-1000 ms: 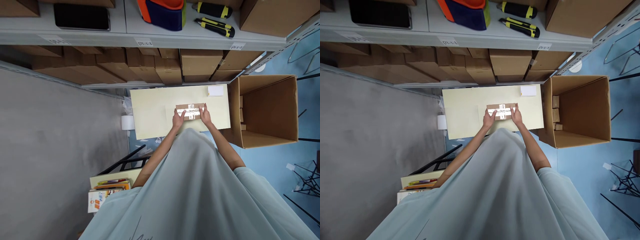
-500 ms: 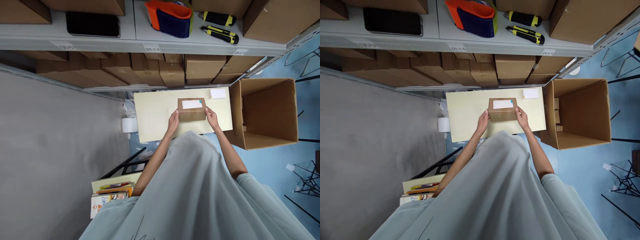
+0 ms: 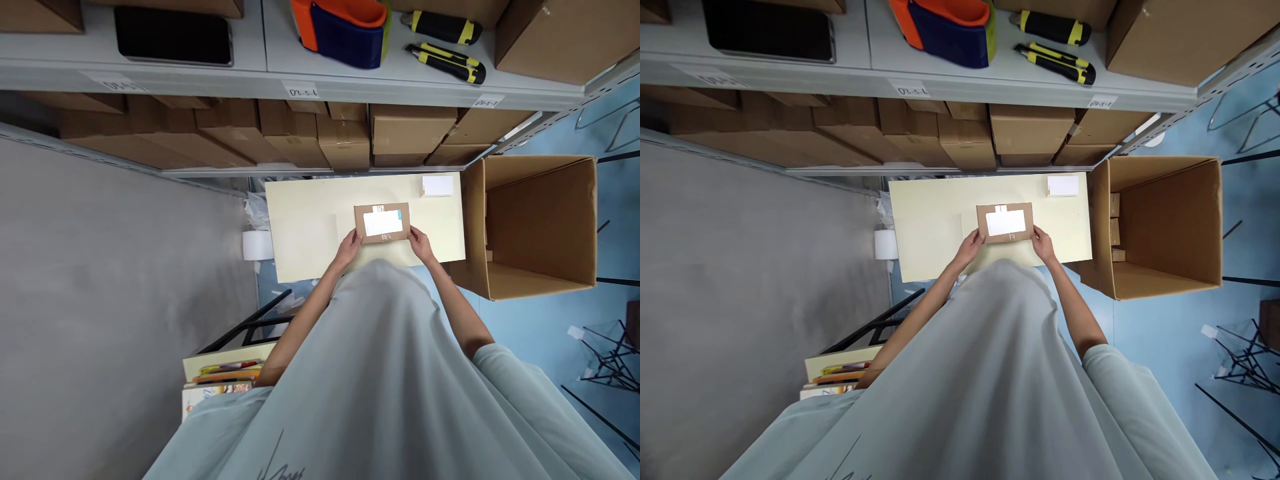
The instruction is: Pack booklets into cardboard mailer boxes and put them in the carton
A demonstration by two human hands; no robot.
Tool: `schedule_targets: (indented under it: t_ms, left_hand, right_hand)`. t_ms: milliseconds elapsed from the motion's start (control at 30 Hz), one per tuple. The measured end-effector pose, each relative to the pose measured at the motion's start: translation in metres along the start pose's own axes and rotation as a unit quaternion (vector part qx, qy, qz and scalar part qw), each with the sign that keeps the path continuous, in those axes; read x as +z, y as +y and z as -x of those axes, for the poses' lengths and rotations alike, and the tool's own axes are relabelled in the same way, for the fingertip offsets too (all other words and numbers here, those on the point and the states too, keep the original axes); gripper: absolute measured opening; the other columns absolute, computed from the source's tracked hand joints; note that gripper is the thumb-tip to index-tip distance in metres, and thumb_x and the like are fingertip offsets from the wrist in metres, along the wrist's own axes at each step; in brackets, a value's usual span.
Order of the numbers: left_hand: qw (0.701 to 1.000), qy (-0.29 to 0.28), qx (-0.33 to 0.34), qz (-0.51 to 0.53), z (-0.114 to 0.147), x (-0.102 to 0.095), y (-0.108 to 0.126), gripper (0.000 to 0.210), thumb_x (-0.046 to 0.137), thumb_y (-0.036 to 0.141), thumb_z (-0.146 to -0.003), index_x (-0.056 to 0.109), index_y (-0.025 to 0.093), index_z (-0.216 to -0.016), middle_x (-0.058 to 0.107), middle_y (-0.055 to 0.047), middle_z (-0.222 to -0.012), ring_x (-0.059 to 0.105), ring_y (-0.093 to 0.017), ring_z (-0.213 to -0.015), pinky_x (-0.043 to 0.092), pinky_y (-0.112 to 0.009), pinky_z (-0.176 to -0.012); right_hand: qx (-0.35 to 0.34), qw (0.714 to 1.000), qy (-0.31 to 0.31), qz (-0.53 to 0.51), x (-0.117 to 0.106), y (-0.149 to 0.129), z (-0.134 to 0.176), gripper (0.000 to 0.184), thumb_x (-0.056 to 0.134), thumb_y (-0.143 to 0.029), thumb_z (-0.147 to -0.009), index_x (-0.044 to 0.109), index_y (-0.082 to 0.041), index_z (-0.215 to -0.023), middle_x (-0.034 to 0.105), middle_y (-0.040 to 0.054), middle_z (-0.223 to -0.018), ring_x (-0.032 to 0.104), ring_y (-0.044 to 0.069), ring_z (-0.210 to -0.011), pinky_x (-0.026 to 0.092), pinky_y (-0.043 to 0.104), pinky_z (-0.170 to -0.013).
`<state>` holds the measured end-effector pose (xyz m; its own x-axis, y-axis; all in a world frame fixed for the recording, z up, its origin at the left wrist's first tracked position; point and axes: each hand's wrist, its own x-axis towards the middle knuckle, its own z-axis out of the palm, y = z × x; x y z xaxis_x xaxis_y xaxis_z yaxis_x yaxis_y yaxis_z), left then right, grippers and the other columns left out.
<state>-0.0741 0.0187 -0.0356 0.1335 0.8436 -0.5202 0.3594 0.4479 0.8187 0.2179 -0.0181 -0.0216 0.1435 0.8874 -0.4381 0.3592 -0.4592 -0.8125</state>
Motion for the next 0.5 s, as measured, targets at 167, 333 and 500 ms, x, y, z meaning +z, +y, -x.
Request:
schedule_targets:
  t_ms: [167, 333, 500]
  left_hand:
    - [0.993, -0.068, 0.01, 0.096, -0.01, -0.004, -0.014, 0.073, 0.07, 0.058, -0.096, 0.063, 0.015, -0.155, 0.063, -0.018, -0.164, 0.059, -0.036, -0.154, 0.041, -0.054, -0.133]
    - [0.987, -0.073, 0.013, 0.141, -0.012, -0.005, -0.025, 0.092, 0.079, 0.071, -0.088, 0.062, 0.012, -0.156, 0.061, -0.022, -0.165, 0.056, -0.039, -0.157, 0.04, -0.056, -0.135]
    - [0.985, -0.068, 0.02, 0.159, -0.012, -0.004, -0.027, 0.094, 0.081, 0.075, -0.085, 0.063, 0.014, -0.155, 0.061, -0.02, -0.165, 0.056, -0.04, -0.157, 0.041, -0.057, -0.134]
  right_hand:
    - [-0.02, 0.999, -0.031, -0.04, -0.006, 0.009, -0.01, 0.069, 0.06, -0.065, -0.098, 0.074, -0.015, -0.144, 0.078, 0.0134, -0.144, 0.073, 0.035, -0.132, 0.054, 0.054, -0.123]
    - [-0.013, 0.995, -0.045, -0.084, -0.01, 0.012, -0.012, 0.073, 0.069, -0.07, -0.093, 0.075, -0.018, -0.143, 0.073, 0.0132, -0.152, 0.07, 0.037, -0.139, 0.053, 0.055, -0.124]
    - [-0.01, 0.995, -0.053, -0.086, -0.01, 0.011, -0.013, 0.074, 0.07, -0.071, -0.092, 0.075, -0.018, -0.143, 0.074, 0.0136, -0.151, 0.071, 0.037, -0.137, 0.054, 0.056, -0.123]
